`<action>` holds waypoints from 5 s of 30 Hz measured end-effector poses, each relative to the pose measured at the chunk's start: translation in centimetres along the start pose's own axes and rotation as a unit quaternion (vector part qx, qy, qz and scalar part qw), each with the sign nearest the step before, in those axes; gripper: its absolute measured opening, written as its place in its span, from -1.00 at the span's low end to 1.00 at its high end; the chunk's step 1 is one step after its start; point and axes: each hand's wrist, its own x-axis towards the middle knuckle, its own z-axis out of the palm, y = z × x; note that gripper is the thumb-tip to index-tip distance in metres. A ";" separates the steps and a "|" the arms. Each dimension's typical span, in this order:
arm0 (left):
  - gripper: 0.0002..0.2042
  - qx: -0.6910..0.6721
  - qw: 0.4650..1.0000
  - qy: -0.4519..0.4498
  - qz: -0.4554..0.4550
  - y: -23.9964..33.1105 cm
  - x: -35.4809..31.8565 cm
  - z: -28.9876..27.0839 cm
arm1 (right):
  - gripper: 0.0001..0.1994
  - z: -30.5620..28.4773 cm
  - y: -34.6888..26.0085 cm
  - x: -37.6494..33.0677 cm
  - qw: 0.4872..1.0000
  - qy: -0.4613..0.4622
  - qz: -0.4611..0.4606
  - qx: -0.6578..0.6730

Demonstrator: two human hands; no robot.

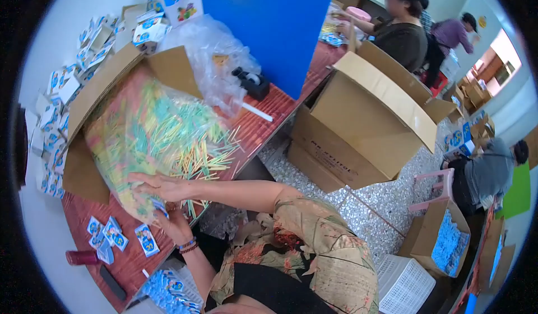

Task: Packing small blue packets and shredded iridescent material into boxes.

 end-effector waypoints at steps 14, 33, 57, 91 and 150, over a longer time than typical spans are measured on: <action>-0.70 -0.128 0.992 0.016 0.012 1.6 -0.4 2.1 | -0.51 1.2 2.1 -0.5 0.963 0.042 0.133 -0.231; -0.83 -0.059 0.958 0.226 0.167 9.0 0.7 -3.3 | -0.84 8.1 8.1 9.2 0.975 -0.056 0.157 -0.149; -0.56 0.749 0.548 0.317 0.194 17.9 1.9 -12.5 | -0.74 12.5 13.8 16.4 0.929 -0.064 -0.041 -0.361; -0.84 0.290 0.954 0.075 0.037 11.3 -3.0 1.0 | -0.82 3.5 6.6 -0.1 0.948 0.081 0.228 0.207; -0.84 0.154 0.974 0.164 -0.028 3.6 -6.7 1.6 | -0.90 -1.6 5.5 -7.6 0.977 0.063 0.199 0.038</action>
